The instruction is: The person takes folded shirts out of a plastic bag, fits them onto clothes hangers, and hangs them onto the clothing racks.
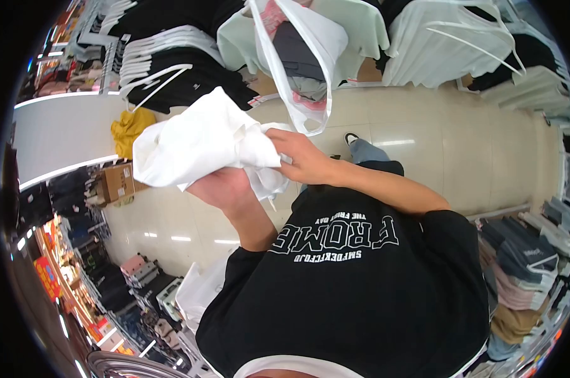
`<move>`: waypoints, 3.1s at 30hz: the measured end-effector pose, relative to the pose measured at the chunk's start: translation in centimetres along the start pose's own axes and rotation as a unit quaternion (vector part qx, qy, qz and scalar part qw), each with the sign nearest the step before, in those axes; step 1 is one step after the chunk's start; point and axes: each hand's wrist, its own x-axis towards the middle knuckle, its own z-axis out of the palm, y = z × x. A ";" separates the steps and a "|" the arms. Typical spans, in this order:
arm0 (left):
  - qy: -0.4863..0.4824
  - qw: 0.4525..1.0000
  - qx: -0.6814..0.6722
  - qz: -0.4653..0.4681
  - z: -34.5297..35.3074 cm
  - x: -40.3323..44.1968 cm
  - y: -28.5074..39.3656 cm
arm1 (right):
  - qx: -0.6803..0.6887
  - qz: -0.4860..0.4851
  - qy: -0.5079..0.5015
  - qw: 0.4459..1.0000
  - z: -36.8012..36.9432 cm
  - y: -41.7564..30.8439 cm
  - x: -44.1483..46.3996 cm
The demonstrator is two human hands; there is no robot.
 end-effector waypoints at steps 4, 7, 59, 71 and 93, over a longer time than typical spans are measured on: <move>-0.065 0.994 -0.083 -0.021 -3.1 1.0 0.2 | 0.049 0.094 0.181 0.978 -2.6 -1.0 -1.2; -0.037 0.997 -0.051 -0.043 -4.2 0.8 -0.2 | 0.139 0.087 0.368 0.915 -4.9 -4.4 -1.6; -0.264 0.895 0.358 0.032 31.5 -20.4 -19.5 | -0.440 0.238 0.432 0.750 -38.7 -8.6 -36.4; -0.318 0.888 0.240 -0.229 34.6 -11.5 -29.0 | -0.292 0.249 0.341 0.858 -55.9 -5.3 -25.8; 0.029 0.936 0.346 0.063 44.7 -20.5 -29.2 | -0.139 0.162 -0.020 0.977 -68.8 -4.1 -24.7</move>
